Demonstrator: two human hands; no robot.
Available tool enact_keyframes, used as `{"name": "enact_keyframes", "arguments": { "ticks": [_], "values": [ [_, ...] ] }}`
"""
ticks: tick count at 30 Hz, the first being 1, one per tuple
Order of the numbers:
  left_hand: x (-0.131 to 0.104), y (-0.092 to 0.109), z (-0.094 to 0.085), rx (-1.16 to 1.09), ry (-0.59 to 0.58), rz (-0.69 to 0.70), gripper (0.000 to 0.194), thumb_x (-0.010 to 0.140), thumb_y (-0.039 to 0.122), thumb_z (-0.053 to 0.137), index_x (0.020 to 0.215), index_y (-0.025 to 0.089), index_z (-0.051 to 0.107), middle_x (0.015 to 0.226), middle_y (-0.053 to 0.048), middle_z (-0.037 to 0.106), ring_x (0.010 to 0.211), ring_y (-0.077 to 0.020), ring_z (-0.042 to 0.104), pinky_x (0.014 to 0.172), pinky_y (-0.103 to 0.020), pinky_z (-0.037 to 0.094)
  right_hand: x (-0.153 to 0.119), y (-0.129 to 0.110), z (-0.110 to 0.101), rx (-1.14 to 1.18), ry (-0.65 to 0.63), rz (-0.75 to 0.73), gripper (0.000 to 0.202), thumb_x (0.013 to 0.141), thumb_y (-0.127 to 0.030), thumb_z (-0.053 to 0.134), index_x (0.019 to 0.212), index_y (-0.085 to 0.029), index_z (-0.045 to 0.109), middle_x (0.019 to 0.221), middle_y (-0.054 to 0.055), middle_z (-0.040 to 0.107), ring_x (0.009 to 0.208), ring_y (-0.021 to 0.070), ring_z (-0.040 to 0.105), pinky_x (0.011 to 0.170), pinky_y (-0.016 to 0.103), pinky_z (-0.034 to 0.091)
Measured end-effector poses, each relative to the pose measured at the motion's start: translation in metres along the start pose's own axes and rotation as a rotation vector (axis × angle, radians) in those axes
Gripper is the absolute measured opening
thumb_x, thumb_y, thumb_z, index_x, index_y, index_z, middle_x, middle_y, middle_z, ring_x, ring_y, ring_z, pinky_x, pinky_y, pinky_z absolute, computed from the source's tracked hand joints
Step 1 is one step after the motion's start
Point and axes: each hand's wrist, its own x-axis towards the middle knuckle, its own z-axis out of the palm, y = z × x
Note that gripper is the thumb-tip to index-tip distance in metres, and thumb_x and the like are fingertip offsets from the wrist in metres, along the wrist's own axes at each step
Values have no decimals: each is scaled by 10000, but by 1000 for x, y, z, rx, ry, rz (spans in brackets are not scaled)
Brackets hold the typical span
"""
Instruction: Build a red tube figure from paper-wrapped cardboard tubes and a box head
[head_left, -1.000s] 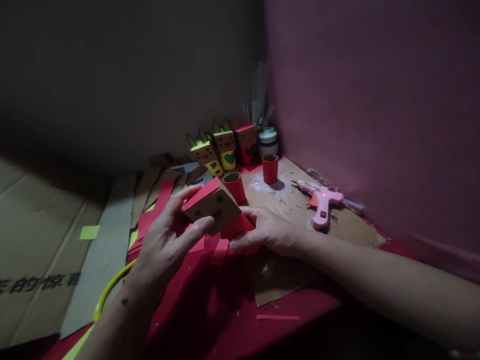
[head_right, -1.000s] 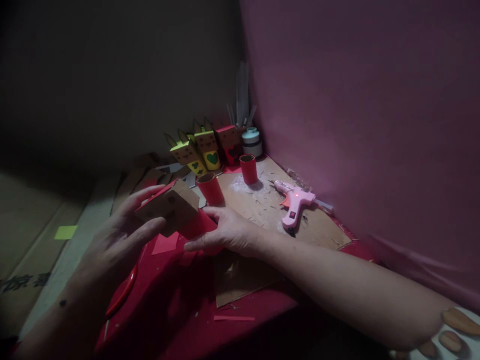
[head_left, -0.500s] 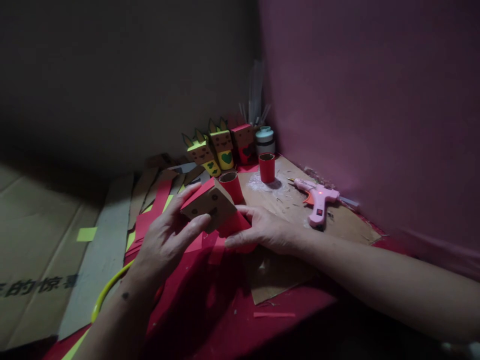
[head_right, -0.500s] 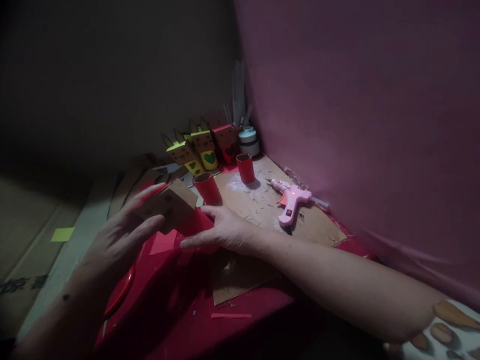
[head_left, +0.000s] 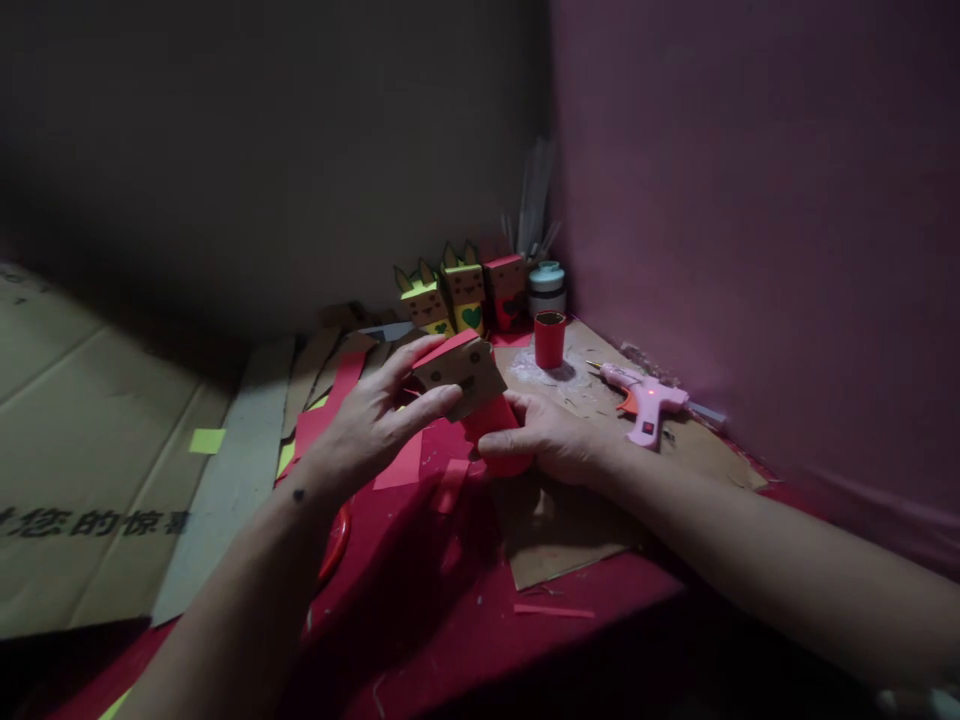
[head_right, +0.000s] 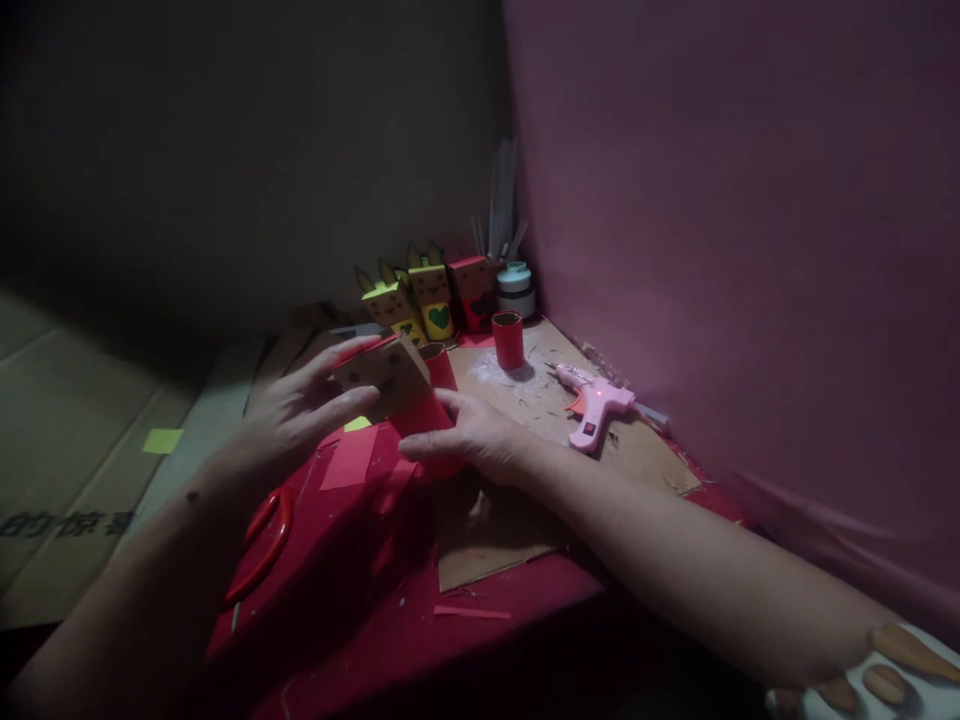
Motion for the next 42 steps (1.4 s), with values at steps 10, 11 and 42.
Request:
{"name": "enact_keyframes", "arguments": {
  "ticks": [10,11,42],
  "values": [
    [19,16,10,-42,35,126,646,850,518,643,1431,289,478,1119,-59,662,956,-233,630,827,-354,506,4,-4,-12,-78,22,-99,445,628,-171,858,1035,-178,678,901,21,662,763,143,578,737,284,453],
    [21,18,12,-26,18,144,582,858,502,641,1384,278,533,1140,-64,670,991,-238,630,852,-357,502,5,-3,-12,-80,26,-90,438,626,-180,861,1025,-174,679,891,26,665,758,147,581,729,286,455],
    [34,23,9,148,-33,336,377,875,387,648,1204,206,683,1132,-53,682,1019,-196,620,901,-309,492,9,7,-17,-51,38,-263,304,810,-327,742,1101,-244,713,980,46,716,875,196,637,891,385,467]
  ]
}}
